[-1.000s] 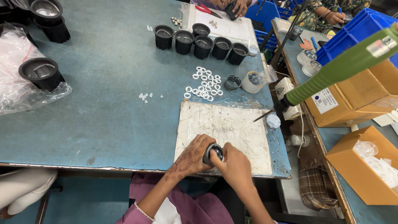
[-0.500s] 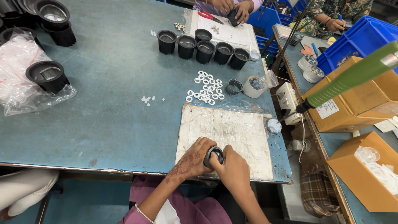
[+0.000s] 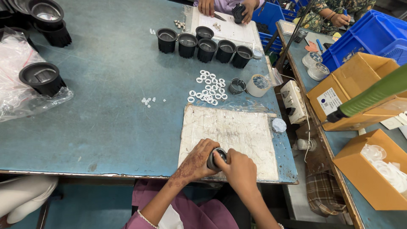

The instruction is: The person assembles small electronic components on a workbench. They place washers and small parts into a cylindrical housing, use a green electric screwdriver to tighten screws, and fit a black plastic cover over the assembly.

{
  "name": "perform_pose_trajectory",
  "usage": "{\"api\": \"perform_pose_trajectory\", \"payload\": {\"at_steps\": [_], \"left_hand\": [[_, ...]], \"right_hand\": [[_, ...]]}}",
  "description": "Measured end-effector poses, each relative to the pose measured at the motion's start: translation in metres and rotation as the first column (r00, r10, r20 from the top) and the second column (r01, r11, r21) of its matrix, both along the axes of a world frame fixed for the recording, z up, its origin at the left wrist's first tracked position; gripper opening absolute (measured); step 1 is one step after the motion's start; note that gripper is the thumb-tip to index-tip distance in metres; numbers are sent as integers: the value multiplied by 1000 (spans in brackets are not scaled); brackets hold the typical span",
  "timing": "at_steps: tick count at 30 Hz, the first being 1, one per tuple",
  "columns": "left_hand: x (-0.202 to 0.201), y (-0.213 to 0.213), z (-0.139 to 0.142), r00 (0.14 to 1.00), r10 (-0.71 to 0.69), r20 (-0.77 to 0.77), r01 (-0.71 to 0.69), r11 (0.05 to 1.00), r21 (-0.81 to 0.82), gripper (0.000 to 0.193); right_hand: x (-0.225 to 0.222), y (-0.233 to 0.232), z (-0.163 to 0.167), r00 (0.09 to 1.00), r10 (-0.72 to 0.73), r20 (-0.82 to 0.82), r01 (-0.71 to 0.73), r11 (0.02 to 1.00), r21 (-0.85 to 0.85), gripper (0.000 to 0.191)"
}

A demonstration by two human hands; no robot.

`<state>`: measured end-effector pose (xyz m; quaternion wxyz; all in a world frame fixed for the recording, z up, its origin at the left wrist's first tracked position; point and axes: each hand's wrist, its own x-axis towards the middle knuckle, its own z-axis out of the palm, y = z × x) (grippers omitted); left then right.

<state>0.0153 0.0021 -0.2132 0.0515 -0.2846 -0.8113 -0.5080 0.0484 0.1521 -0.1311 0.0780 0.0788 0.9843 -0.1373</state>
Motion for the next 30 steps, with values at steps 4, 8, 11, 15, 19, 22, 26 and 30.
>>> {"api": "perform_pose_trajectory", "payload": {"at_steps": [4, 8, 11, 15, 19, 22, 26, 30], "left_hand": [[-1, 0, 1, 1000, 18, -14, -17, 1000, 14, 62], [-2, 1, 2, 1000, 20, 7, -20, 1000, 3, 60], [0, 0, 4, 1000, 17, 0, -17, 1000, 8, 55], [1, -1, 6, 1000, 3, -31, -2, 1000, 18, 57], [0, -2, 6, 1000, 1, -25, -1, 1000, -3, 58], [-1, -1, 4, 1000, 1, 6, -1, 1000, -14, 59], [0, 0, 2, 997, -9, -76, 8, 1000, -15, 55], [1, 0, 4, 999, 14, 35, -14, 1000, -4, 61]], "right_hand": [[1, 11, 4, 993, 72, -96, -91, 974, -207, 42], [4, 25, 3, 798, 340, -497, -562, 716, -413, 45], [1, 17, -6, 960, 128, -248, -222, 889, -400, 41], [-3, 3, -10, 999, -1, 47, 1, 1000, -7, 49], [6, 18, 1, 834, 335, -438, -473, 843, -256, 45], [5, 24, 2, 720, 355, -596, -624, 707, -334, 43], [-4, 15, -7, 987, 93, -132, -122, 966, -228, 45], [-6, 9, -9, 998, 67, -16, -68, 986, -150, 49]]}}
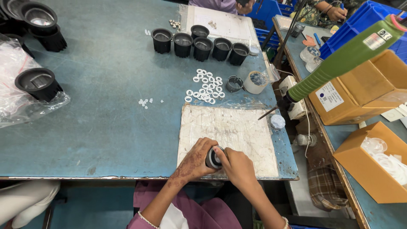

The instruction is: The person assembles small electronic components on a workbench. They place washers and small parts into a cylindrical housing, use a green electric screwdriver to tighten screws, and fit a black plastic cover over the assembly.

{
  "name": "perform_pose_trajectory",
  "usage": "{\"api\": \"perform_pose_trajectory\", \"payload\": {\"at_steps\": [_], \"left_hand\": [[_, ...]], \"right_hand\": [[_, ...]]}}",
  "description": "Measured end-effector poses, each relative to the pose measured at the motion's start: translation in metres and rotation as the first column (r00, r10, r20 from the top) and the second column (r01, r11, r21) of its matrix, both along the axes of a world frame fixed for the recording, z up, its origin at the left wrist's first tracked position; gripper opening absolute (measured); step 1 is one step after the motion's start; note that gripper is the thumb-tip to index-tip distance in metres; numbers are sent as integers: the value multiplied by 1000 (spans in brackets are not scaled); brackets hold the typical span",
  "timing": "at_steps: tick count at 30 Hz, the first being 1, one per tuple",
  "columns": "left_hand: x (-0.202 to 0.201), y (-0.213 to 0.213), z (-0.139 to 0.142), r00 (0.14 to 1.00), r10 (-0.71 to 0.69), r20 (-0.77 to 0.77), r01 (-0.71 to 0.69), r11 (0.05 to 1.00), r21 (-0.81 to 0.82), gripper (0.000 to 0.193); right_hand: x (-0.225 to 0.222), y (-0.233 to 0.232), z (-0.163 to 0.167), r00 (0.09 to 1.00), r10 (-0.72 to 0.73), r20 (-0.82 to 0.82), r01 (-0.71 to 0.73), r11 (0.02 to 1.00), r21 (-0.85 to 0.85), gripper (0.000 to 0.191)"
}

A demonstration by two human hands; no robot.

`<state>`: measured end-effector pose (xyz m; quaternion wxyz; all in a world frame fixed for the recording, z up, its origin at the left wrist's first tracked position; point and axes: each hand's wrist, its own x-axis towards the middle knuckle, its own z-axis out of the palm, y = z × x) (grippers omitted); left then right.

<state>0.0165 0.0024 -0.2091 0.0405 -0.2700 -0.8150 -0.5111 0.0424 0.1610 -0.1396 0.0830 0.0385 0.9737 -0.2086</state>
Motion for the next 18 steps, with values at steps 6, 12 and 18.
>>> {"api": "perform_pose_trajectory", "payload": {"at_steps": [6, 12, 18], "left_hand": [[-1, 3, -3, 1000, -2, 30, 3, 999, -38, 64], [1, -1, -5, 999, -4, 46, 5, 1000, -5, 66], [3, 0, -1, 996, 15, 85, -16, 1000, 13, 70]], "right_hand": [[13, 17, 9, 730, 335, -595, -544, 813, -210, 46], [4, -2, -1, 998, 35, -49, -36, 999, -16, 43], [14, 9, 7, 915, 251, -316, -296, 949, -104, 42]]}}
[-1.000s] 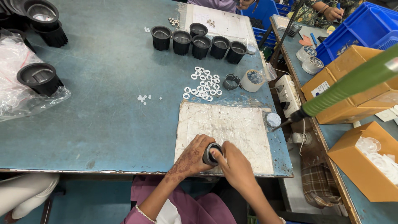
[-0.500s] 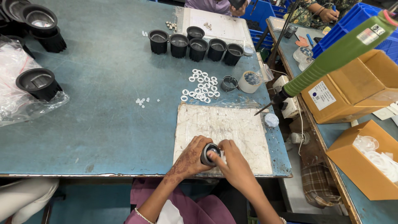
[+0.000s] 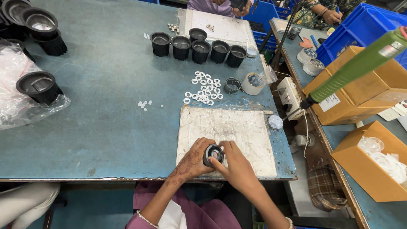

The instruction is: The person assembles small electronic components on a workbench. They place washers and small parts into a cylindrical housing, use a green electric screwdriver to tighten screws, and fit a black plastic cover over the assembly.

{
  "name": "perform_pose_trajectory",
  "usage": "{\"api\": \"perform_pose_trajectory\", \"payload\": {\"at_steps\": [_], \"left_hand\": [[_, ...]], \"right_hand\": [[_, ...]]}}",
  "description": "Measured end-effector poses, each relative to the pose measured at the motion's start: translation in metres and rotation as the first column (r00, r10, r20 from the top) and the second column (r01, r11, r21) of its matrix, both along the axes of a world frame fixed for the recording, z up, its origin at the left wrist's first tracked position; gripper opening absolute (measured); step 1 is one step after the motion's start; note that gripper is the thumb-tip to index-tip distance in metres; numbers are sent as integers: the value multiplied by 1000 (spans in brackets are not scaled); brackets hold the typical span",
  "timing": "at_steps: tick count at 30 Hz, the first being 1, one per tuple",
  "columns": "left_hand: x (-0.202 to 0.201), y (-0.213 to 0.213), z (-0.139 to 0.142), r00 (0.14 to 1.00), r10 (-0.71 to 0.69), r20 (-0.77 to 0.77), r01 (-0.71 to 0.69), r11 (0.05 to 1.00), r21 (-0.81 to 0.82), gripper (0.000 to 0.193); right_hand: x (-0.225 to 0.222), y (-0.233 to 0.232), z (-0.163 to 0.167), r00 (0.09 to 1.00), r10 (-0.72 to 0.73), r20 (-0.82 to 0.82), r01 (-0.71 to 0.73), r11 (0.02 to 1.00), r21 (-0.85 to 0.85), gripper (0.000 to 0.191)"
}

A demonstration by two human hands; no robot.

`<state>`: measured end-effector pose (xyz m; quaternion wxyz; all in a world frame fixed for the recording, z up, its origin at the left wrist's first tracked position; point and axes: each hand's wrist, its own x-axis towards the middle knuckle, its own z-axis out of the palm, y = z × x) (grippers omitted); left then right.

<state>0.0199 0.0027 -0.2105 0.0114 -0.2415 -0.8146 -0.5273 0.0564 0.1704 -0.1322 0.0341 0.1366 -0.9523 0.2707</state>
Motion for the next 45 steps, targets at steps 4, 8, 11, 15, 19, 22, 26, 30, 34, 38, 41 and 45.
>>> {"api": "perform_pose_trajectory", "payload": {"at_steps": [4, 8, 11, 15, 19, 22, 26, 30, 34, 38, 41, 45], "left_hand": [[1, 2, 3, 995, -29, 100, 32, 999, -32, 68], [3, 2, 8, 993, -44, 108, 47, 998, -28, 62], [3, 1, 11, 989, -69, 133, 71, 997, -7, 63], [4, 0, 17, 987, -77, 142, 80, 997, -17, 65], [6, -2, 24, 981, -102, 167, 112, 992, -50, 61], [7, -4, 25, 978, -135, 157, 142, 989, -38, 62], [3, 1, 17, 981, -157, 117, 164, 985, -48, 60], [-5, 10, 4, 989, -150, 2, 149, 986, -70, 54], [-5, 22, -8, 997, -64, -34, 61, 996, -71, 57], [2, 35, -9, 990, 11, -143, -29, 992, -123, 55], [3, 33, -2, 982, -50, -182, 29, 993, -118, 58], [-5, 29, 7, 970, -184, -159, 156, 973, -172, 54]], "right_hand": [[0, 14, 4, 982, 183, -38, -187, 961, -202, 42], [3, 6, -10, 1000, 13, 16, -9, 973, -231, 39], [4, 1, -22, 997, -74, 29, 79, 968, -239, 38], [2, 8, -28, 984, 70, -162, -95, 984, -154, 39], [-3, 16, -34, 938, 185, -292, -156, 980, 120, 40], [-1, 16, -46, 950, 152, -272, -106, 979, 176, 39], [2, 17, -63, 969, 42, -244, -5, 989, 150, 38], [1, 15, -76, 969, -57, -240, 73, 996, 58, 39], [-1, 17, -81, 980, -173, -96, 172, 985, -24, 43], [-2, 27, -78, 980, -195, -40, 194, 980, -31, 41], [3, 34, -77, 977, -173, -126, 181, 982, 51, 35], [8, 35, -83, 965, -162, -208, 161, 987, -25, 34]]}}
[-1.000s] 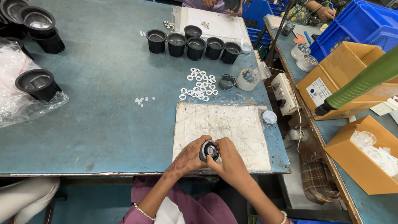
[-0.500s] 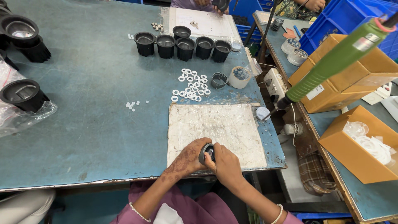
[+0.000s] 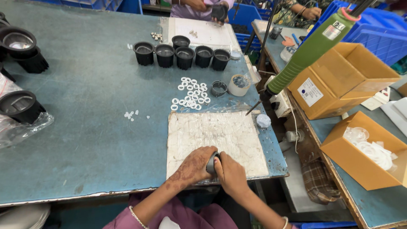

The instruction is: The person assembles small electronic components on a workbench. They place washers and small parts into a cylindrical housing, use a green electric screwdriver to tighten screws, and fit a black plastic cover over the assembly.

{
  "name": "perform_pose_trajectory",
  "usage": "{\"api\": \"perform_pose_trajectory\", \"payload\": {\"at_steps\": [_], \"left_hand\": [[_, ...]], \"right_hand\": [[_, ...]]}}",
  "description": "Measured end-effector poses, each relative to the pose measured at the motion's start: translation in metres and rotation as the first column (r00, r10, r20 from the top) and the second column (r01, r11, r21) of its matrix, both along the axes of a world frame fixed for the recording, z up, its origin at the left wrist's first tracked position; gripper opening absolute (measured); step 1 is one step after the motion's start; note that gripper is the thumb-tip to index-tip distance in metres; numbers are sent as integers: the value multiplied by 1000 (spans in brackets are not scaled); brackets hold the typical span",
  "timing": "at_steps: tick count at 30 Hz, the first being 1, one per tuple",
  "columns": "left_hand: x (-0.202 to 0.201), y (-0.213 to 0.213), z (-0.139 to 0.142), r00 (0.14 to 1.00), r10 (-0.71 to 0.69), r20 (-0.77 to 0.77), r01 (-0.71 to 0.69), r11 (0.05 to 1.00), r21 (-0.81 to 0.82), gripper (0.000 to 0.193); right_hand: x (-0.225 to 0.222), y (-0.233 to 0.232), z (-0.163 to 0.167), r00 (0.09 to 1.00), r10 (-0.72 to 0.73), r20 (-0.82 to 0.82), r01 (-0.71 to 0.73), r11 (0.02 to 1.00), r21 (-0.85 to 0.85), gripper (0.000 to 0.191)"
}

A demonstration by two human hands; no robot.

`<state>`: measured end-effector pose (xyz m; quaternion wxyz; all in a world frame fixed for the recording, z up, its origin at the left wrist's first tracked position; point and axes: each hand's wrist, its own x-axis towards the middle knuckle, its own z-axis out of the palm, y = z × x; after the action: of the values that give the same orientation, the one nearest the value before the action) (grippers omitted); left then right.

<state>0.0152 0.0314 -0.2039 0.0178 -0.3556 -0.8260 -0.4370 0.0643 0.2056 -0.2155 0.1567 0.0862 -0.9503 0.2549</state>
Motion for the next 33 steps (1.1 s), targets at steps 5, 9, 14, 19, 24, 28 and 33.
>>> {"api": "perform_pose_trajectory", "payload": {"at_steps": [5, 9, 14, 19, 24, 28, 33], "left_hand": [[4, 9, -7, 996, 43, -74, -44, 999, -5, 58], [6, 11, -12, 991, 104, -82, -98, 993, 69, 56], [18, 13, -13, 974, 196, -110, -179, 973, 145, 63], [23, -7, -13, 905, 286, 316, -340, 931, 131, 71], [22, -19, -22, 907, 402, 126, -420, 876, 235, 77], [18, -26, -27, 896, 375, 239, -432, 862, 265, 73], [8, -32, -23, 907, 338, 249, -405, 862, 304, 72]], "right_hand": [[-8, -7, -13, 985, -167, 52, 169, 984, -50, 37], [-12, -10, -8, 976, -194, 102, 198, 979, -36, 41], [-10, -15, 8, 961, -209, 181, 208, 978, 28, 47], [-47, -7, 22, 971, -36, 238, 76, 984, -159, 48], [-165, 3, 50, 986, -25, -165, -5, 984, -177, 44], [-215, -2, 54, 961, -94, -259, 129, 984, 120, 65], [-234, -14, 49, 967, -111, -227, 144, 980, 136, 33]]}}
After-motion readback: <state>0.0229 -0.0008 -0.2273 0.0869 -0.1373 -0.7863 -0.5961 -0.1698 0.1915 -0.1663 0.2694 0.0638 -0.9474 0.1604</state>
